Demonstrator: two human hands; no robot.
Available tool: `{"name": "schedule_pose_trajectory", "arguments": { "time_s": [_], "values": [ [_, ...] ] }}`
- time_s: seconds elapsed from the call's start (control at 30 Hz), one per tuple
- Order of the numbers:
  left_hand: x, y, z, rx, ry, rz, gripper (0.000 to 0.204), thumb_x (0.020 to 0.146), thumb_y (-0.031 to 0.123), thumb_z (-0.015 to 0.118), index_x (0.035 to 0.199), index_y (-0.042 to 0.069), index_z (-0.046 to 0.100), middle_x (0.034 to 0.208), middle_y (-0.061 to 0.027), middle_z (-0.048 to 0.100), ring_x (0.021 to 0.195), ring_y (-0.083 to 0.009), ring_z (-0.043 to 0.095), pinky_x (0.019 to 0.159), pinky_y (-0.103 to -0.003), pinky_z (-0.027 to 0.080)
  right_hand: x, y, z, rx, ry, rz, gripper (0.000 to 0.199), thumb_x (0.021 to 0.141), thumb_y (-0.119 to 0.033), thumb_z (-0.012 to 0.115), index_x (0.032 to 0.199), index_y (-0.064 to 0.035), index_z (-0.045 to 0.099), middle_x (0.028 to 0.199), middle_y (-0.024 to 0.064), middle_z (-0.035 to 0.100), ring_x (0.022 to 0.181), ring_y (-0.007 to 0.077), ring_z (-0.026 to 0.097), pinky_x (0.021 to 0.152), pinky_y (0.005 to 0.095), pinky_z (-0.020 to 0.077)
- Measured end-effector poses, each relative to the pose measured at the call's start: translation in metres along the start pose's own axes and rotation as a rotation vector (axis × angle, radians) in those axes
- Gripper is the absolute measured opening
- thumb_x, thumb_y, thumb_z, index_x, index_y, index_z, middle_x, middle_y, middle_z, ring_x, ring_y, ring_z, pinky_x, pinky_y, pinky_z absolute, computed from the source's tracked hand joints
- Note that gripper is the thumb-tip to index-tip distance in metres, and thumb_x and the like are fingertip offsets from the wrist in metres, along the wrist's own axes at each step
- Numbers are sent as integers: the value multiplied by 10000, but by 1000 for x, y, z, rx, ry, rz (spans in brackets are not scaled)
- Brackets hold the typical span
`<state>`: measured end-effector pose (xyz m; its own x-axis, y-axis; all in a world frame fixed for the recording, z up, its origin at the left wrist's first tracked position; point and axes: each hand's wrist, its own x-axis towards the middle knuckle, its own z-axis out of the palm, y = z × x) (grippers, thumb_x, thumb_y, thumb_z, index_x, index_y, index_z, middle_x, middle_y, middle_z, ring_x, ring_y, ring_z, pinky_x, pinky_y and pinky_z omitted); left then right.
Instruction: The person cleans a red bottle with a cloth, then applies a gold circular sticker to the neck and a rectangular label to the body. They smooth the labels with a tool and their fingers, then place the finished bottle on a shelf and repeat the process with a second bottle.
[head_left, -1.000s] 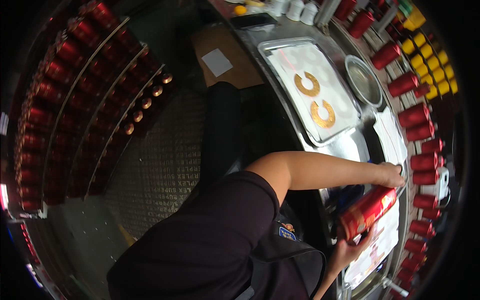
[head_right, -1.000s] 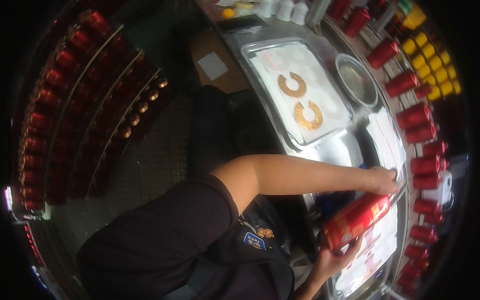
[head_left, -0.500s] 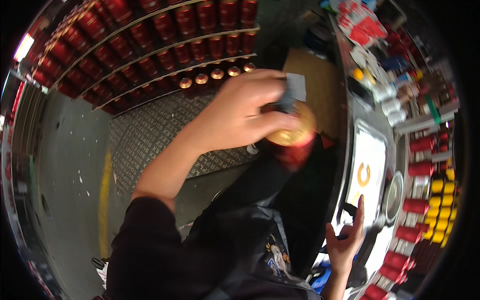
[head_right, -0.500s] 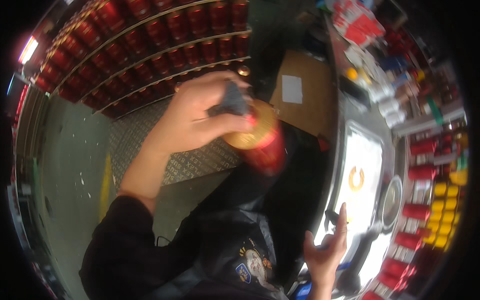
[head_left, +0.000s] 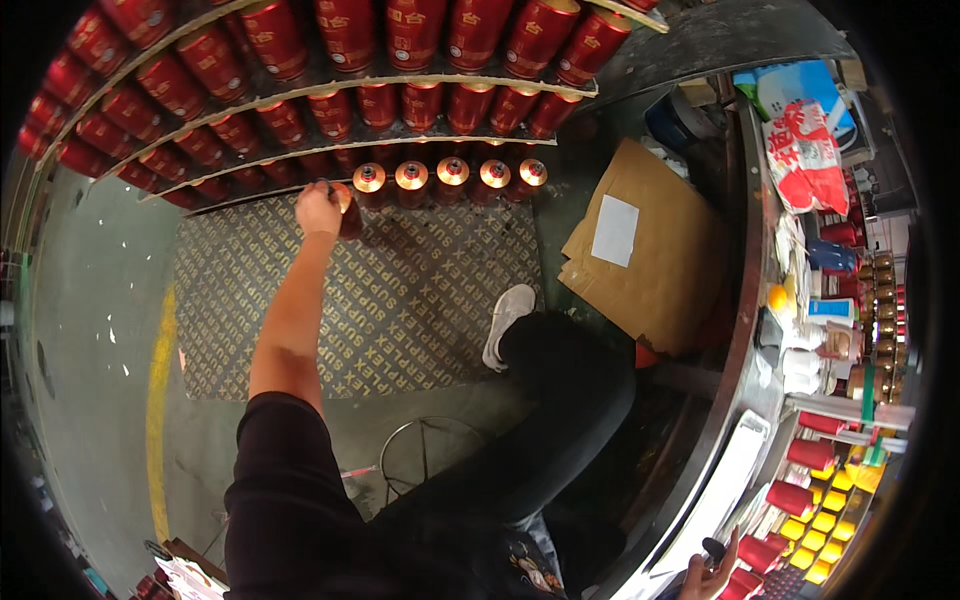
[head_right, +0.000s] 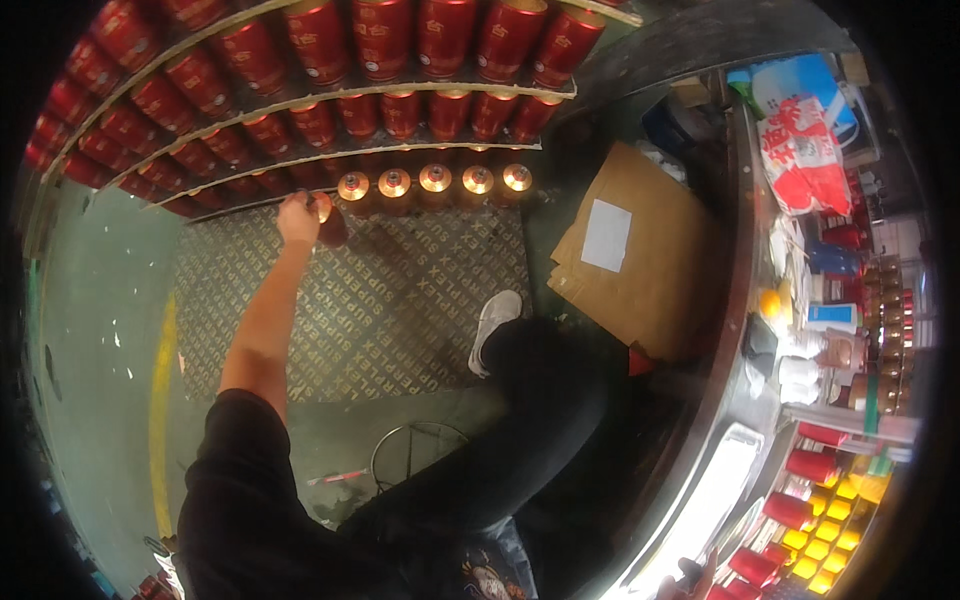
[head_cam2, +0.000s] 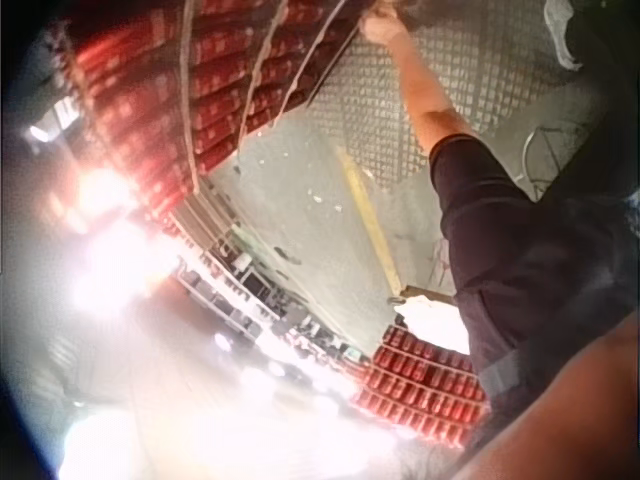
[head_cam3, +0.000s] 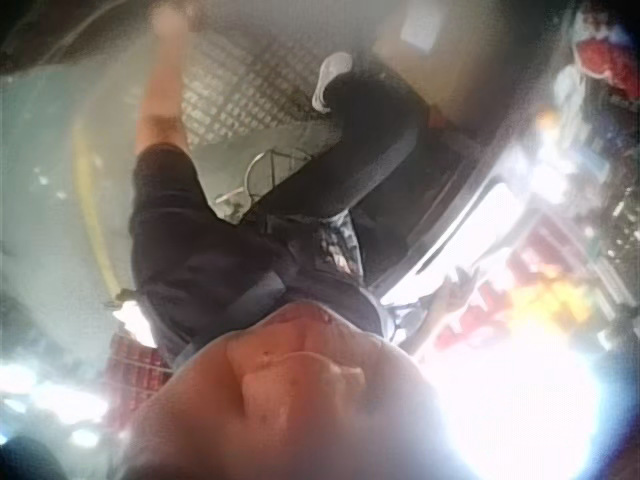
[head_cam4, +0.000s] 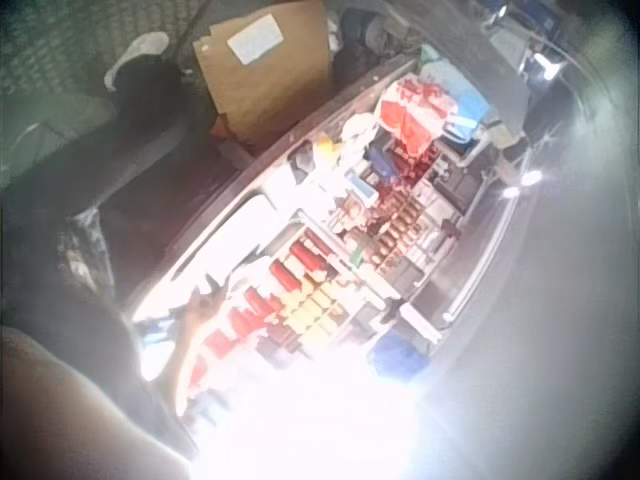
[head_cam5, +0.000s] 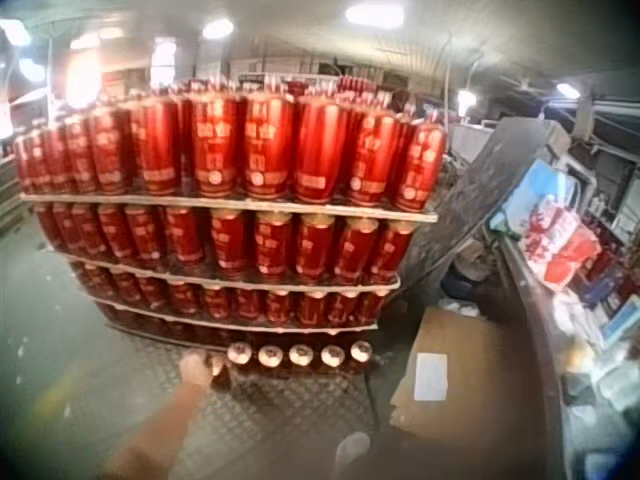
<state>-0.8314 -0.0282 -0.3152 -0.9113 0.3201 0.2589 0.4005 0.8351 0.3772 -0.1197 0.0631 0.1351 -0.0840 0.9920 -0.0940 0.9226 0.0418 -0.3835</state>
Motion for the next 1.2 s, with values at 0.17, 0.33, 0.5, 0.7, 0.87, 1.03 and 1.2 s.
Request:
{"name": "schedule_pose_trajectory", "arguments": {
  "time_s": [0.17, 0.33, 0.5, 0.7, 0.87, 1.03, 1.2],
  "values": [
    [33, -27, 49, 61, -7, -40, 176, 829, 179, 718, 946, 49, 693, 967, -159, 685, 944, -381, 659, 819, -481, 536, 25, 5, 11, -52, -6, 63, 752, 856, 24, 691, 1536, -56, 383, 1180, 114, 668, 830, 137, 625, 727, 222, 545],
    [46, -54, 85, 128, -89, -105, 229, 872, 232, 708, 1047, 85, 689, 1026, -159, 684, 958, -383, 665, 823, -488, 537, 43, -26, 29, -141, -88, 141, 732, 872, -10, 708, 1529, -34, 386, 1182, 94, 671, 760, 142, 562, 650, 247, 489],
    [61, -73, 93, 129, -180, -67, 265, 886, 251, 708, 1061, 56, 676, 1037, -184, 683, 989, -396, 661, 835, -499, 530, 42, -17, 42, -164, -21, 57, 770, 846, -24, 747, 1524, -19, 383, 1138, 84, 688, 707, 132, 507, 599, 248, 453],
    [50, -71, 96, 95, -215, -44, 292, 901, 335, 691, 1079, 104, 686, 1038, -195, 708, 1001, -396, 673, 834, -507, 537, 12, -29, 42, -30, -60, 399, 692, 909, -66, 692, 1525, -56, 377, 1152, 132, 703, 499, 138, 596, 454, 260, 488],
    [36, -44, 107, 40, 51, -99, 380, 929, 404, 614, 944, 30, 679, 924, -237, 714, 855, -417, 700, 736, -523, 550, -35, -2, 38, 27, 213, 207, 631, 808, -57, 662, 1424, -124, 543, 1057, 83, 675, 635, 43, 564, 479, 137, 350],
    [-17, 160, 100, -744, -63, 315, 302, 935, 235, 687, 950, -66, 700, 898, -229, 728, 824, -320, 693, 770, -406, 543, -98, 6, 30, 210, 326, 423, 671, 813, 63, 643, 1456, -74, 511, 1111, 30, 663, 538, -15, 383, 488, 168, 329],
    [-159, 472, -120, -1503, -685, 561, 198, 973, 114, 644, 1094, -42, 659, 1152, -119, 703, 961, -166, 665, 889, -304, 506, -146, 10, 7, 313, 475, 488, 573, 815, 13, 670, 1379, -36, 577, 1018, 69, 685, 552, 40, 467, 506, 213, 390]
  ]
}}
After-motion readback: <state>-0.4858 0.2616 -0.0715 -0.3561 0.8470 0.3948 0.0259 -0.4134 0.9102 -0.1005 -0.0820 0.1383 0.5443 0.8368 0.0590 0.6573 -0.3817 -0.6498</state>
